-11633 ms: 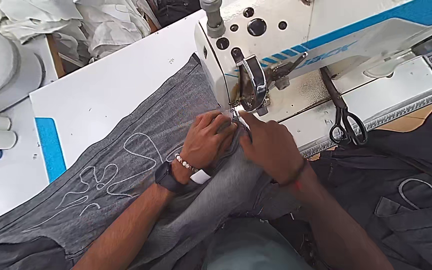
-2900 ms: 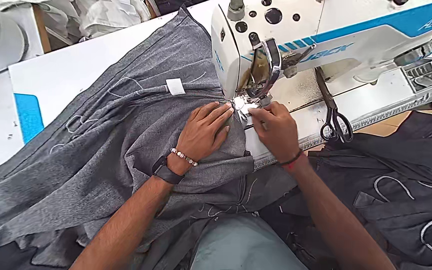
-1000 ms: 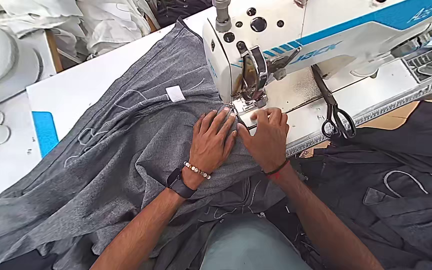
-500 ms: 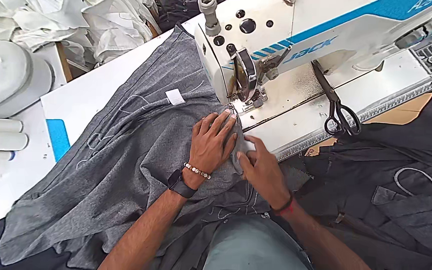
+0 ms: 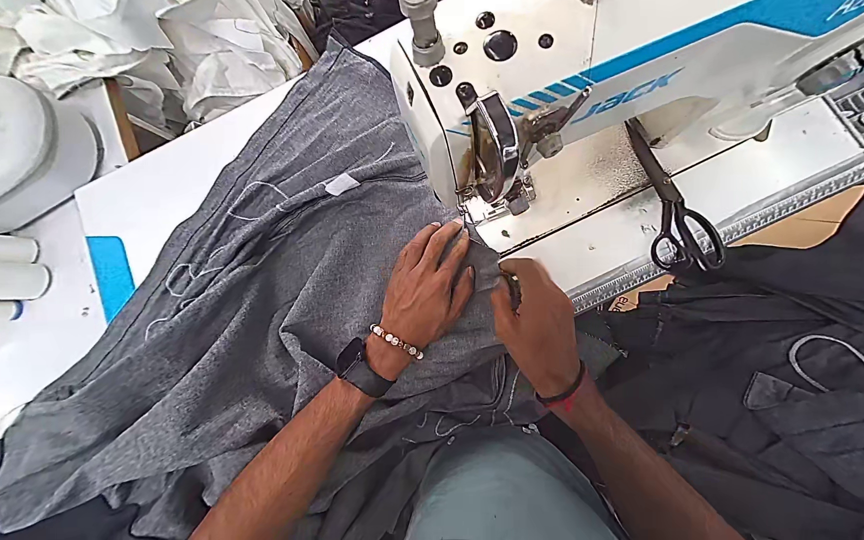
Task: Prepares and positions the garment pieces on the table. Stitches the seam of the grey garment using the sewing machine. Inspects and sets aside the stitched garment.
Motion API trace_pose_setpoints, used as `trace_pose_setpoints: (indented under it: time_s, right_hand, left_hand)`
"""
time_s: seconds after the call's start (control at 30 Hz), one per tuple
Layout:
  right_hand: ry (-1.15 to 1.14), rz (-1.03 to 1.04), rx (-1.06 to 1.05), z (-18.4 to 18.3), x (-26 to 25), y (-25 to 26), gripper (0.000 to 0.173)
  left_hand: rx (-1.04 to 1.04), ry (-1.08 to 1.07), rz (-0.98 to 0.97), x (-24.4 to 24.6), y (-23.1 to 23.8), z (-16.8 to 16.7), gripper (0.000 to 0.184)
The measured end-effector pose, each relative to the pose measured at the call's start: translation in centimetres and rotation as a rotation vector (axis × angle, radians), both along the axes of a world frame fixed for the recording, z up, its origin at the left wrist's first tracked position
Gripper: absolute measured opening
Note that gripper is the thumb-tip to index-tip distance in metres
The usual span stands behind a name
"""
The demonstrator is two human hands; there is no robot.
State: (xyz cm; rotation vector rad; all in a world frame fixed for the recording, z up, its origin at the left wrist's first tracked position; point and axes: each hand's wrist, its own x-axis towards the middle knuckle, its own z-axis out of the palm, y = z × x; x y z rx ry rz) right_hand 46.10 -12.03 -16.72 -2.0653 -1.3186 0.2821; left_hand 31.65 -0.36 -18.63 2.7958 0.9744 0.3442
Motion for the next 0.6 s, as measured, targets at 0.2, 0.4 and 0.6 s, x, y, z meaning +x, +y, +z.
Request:
trace_pose_setpoints:
  time_s: [0.2,0.4,0.6]
  right_hand:
    - [0.434,0.105,-0.193,1.0,-1.9,-2.8,0.050]
    - [0.488,0.004,-0.027,1.0,-3.3,-3.6,0.046]
    - [0.383,-0.003,-0.048,0.6,-2.4,-1.9,0.043]
  left_hand:
    - [0.008,0.070,-0.028,-1.3,0.7,0.1,0.058]
    - [0.003,0.080,0.006,-0.9,0.4,0.2,0.056]
    - [0.042,0.008,0.003,-0.7,1.1,0.1,0.046]
